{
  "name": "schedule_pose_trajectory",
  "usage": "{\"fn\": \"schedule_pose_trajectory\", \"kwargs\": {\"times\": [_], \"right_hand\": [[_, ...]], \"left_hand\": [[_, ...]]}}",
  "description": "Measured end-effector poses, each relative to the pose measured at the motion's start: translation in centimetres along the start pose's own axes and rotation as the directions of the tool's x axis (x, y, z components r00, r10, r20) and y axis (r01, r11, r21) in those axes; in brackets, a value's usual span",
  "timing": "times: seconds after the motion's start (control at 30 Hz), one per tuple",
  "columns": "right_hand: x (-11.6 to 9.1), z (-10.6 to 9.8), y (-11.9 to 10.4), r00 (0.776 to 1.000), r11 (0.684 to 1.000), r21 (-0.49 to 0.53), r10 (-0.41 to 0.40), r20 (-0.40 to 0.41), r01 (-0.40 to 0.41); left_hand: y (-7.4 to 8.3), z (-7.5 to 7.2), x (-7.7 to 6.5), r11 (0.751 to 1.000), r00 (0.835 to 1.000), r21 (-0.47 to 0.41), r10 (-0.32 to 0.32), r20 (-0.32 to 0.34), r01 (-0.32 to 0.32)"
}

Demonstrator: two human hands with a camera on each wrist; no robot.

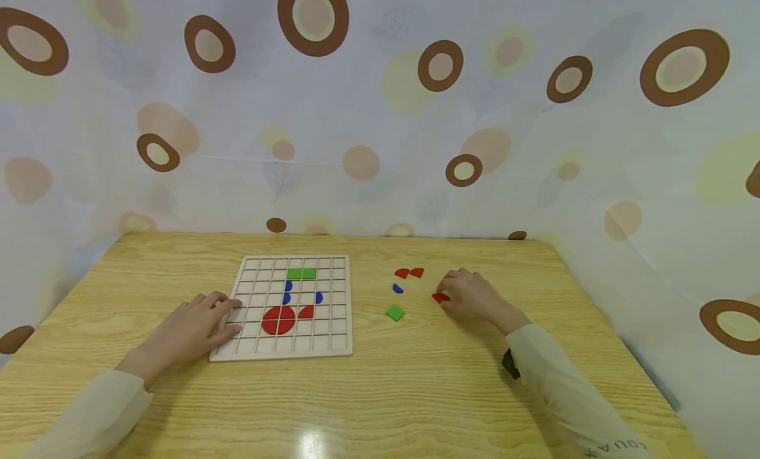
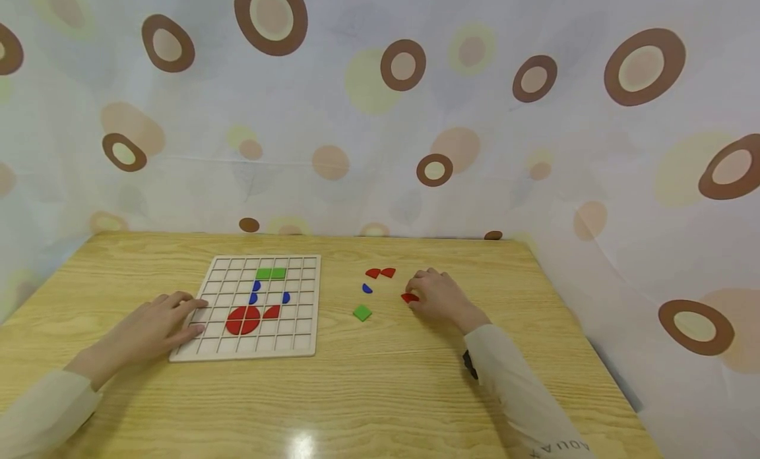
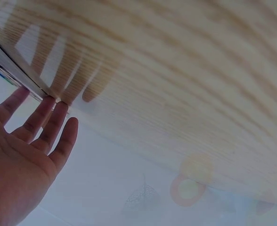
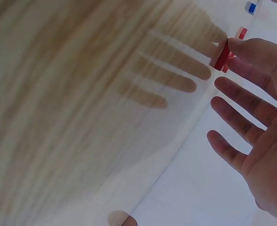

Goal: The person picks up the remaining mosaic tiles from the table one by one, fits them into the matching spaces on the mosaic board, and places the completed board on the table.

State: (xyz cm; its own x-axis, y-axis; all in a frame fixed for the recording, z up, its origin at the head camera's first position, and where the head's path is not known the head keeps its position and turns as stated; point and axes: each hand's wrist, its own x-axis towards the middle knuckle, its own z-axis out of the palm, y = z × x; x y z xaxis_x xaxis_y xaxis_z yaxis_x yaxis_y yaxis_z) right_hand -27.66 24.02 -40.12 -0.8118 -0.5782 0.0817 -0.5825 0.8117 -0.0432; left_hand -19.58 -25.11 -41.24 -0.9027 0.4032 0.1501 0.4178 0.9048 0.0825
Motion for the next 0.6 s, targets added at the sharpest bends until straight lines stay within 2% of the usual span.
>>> {"fn": "schedule_pose_trajectory", "kwargs": {"times": [0.6], "right_hand": [[0.08, 0.38, 0.17, 1.0, 1.0, -0.006, 0.01, -0.03, -0.01]], "left_hand": [[-0.14, 0.18, -0.04, 1.0, 1.0, 0.004, 0.003, -0.006, -0.003]]}}
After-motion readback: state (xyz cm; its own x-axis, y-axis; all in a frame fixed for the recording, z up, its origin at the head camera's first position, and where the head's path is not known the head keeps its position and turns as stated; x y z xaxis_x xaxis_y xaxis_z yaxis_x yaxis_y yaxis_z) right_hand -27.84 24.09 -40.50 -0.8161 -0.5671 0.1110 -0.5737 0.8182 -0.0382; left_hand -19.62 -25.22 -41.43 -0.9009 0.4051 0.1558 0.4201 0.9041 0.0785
